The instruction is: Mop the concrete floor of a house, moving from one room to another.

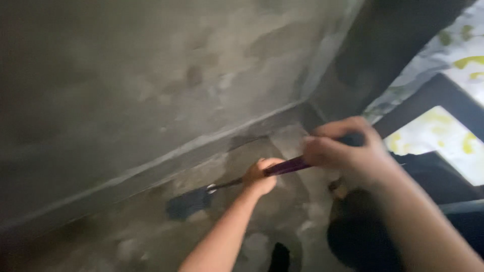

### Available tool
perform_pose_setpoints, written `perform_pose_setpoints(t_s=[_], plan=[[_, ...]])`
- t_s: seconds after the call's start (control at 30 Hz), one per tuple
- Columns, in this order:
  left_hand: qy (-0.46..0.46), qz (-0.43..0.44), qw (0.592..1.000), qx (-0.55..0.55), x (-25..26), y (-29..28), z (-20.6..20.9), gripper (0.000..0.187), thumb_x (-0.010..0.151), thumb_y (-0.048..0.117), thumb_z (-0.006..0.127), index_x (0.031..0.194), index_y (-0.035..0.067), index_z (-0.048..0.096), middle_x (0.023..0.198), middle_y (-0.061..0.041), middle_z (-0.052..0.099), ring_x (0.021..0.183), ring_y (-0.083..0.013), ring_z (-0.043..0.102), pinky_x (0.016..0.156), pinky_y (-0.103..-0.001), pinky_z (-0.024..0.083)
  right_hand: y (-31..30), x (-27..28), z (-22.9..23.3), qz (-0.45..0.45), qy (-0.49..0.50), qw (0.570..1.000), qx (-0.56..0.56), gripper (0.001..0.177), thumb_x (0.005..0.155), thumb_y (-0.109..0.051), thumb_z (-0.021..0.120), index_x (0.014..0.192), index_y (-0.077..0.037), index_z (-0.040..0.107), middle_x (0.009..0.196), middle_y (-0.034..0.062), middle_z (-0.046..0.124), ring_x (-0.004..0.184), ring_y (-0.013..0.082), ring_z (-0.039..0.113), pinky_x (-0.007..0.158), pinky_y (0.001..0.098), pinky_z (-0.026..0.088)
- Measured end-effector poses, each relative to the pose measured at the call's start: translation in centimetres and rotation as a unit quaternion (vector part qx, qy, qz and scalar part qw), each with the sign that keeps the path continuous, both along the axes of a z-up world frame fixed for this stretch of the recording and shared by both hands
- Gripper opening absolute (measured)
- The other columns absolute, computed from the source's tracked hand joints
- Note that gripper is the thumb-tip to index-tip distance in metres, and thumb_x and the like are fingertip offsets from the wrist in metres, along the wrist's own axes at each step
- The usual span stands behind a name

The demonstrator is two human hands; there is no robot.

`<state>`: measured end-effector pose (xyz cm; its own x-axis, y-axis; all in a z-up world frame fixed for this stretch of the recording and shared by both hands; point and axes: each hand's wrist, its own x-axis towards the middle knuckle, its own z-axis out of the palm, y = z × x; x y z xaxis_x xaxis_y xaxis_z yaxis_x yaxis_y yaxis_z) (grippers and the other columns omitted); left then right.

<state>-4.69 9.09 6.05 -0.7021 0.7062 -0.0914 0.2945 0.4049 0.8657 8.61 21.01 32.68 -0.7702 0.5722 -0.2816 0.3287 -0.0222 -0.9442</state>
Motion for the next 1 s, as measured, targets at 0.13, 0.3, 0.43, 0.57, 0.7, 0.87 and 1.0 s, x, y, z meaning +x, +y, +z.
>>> perform_pose_setpoints(t_s=[0.13, 0.3, 0.43, 0.57, 0.7, 0.87, 1.0], plan=[[-0.025, -0.028, 0.999, 0.006, 2.6, 12.7, 3.2, 0.026, 0.094, 0.022, 0.060, 0.114, 0.030, 0.075, 0.115, -0.008, 0.070, 0.109, -0.0302, 0.068, 0.091, -0.043, 0.054, 10.2, 3.7, -0.8, 0.054, 0.085, 0.994, 0.029, 0.012, 0.086, -0.009, 0.071, 0.091, -0.003, 0.080, 0.088, 0.0152, 0.080, 0.077, 0.0229, 0.078, 0.071, 0.0354, 0.063], [0.001, -0.095, 0.995, -0.023, 3.4, 24.5, -0.6, 0.016, 0.095, 0.034, 0.063, 0.107, 0.032, 0.073, 0.115, -0.008, 0.067, 0.111, -0.0299, 0.065, 0.098, -0.048, 0.049, 14.9, 5.7, -5.1, -0.005, 0.004, 0.964, 0.264, 0.014, 0.085, -0.015, 0.077, 0.093, -0.003, 0.081, 0.089, 0.0124, 0.081, 0.078, 0.0184, 0.075, 0.071, 0.0316, 0.059], [0.129, -0.106, 0.978, -0.124, 3.0, 28.5, 0.0, 0.020, 0.089, 0.045, 0.070, 0.096, 0.027, 0.074, 0.112, -0.007, 0.066, 0.117, -0.0322, 0.057, 0.110, -0.079, 0.016, 17.0, 6.1, -9.9, 0.015, 0.024, 0.921, 0.389, 0.017, 0.083, -0.016, 0.075, 0.095, -0.007, 0.082, 0.092, 0.0090, 0.081, 0.084, 0.0157, 0.076, 0.080, 0.0319, 0.057], [0.114, -0.147, 0.981, -0.052, 2.3, 29.7, -2.6, 0.031, 0.082, 0.047, 0.073, 0.080, 0.016, 0.069, 0.105, -0.001, 0.072, 0.122, -0.0267, 0.057, 0.103, -0.089, 0.009, 17.7, 6.1, -9.7, 0.025, -0.110, 0.977, 0.179, 0.020, 0.094, -0.021, 0.077, 0.101, -0.004, 0.086, 0.084, 0.0153, 0.070, 0.068, 0.0257, 0.069, 0.067, 0.0406, 0.060], [0.160, -0.183, 0.970, 0.024, 1.8, 31.6, -3.7, 0.036, 0.085, 0.043, 0.071, 0.067, 0.013, 0.067, 0.088, -0.011, 0.071, 0.100, -0.0332, 0.066, 0.101, -0.071, 0.031, 22.0, 7.6, -7.1, 0.046, -0.003, 0.956, 0.288, 0.029, 0.094, -0.027, 0.063, 0.091, -0.004, 0.080, 0.082, 0.0079, 0.079, 0.076, 0.0151, 0.072, 0.075, 0.0299, 0.059], [0.051, -0.147, 0.988, 0.014, 1.1, 29.8, 1.8, 0.031, 0.084, 0.037, 0.068, 0.072, 0.009, 0.069, 0.078, -0.018, 0.068, 0.081, -0.0421, 0.066, 0.073, -0.054, 0.053, 24.7, 6.1, -2.3, -0.008, 0.022, 0.968, 0.249, 0.040, 0.105, -0.029, 0.060, 0.082, 0.000, 0.077, 0.082, 0.0173, 0.076, 0.070, 0.0255, 0.069, 0.070, 0.0385, 0.052], [0.042, -0.097, 0.994, 0.031, -0.1, 26.5, 3.0, 0.032, 0.084, 0.040, 0.066, 0.074, 0.010, 0.071, 0.076, -0.016, 0.071, 0.074, -0.0392, 0.069, 0.065, -0.049, 0.053, 25.2, 3.1, -1.1, 0.052, 0.229, 0.967, 0.102, 0.041, 0.103, -0.027, 0.061, 0.066, -0.007, 0.061, 0.071, 0.0149, 0.067, 0.078, 0.0273, 0.073, 0.086, 0.0445, 0.058]])
